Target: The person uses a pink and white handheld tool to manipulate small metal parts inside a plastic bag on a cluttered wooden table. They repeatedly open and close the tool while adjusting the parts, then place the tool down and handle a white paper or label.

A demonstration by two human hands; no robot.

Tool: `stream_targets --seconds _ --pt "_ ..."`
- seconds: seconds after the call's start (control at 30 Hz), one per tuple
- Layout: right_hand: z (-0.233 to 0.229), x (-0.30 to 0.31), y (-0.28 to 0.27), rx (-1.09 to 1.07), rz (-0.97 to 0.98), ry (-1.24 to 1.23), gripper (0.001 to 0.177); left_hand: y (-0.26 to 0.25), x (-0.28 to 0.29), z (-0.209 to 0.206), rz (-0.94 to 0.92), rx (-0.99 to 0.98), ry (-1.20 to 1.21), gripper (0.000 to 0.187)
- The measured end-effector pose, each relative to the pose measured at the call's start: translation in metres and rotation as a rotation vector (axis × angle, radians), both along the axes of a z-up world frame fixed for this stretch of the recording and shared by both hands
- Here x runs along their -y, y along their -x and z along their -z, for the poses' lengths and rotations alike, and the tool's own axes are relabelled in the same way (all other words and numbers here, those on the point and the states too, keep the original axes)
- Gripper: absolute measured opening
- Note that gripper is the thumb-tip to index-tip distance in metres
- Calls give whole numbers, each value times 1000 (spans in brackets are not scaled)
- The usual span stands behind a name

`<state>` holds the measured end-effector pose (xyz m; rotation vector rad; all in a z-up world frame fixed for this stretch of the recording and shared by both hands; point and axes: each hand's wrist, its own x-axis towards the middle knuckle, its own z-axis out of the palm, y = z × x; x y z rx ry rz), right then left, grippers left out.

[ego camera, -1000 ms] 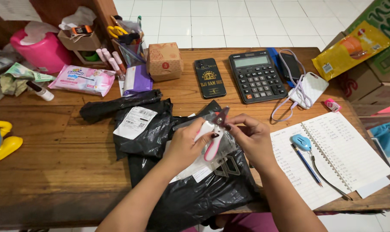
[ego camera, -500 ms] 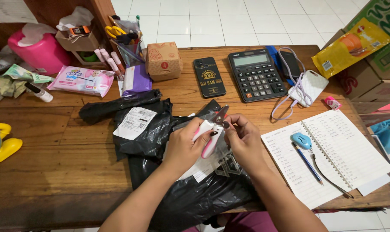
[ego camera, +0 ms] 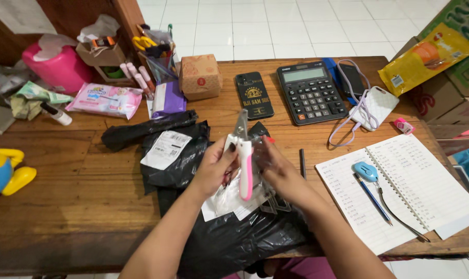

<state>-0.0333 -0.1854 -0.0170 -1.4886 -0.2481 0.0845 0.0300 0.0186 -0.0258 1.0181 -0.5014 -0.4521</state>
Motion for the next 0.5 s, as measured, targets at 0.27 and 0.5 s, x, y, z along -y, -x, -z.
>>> stream_targets --seconds 0.27,0.5 --pt "-31 8 19 224 336 96 23 12 0 -20 -153 507 -213 29" --pt "-28 17 14 68 258 31 13 21 4 -42 -340 835 -598 30"
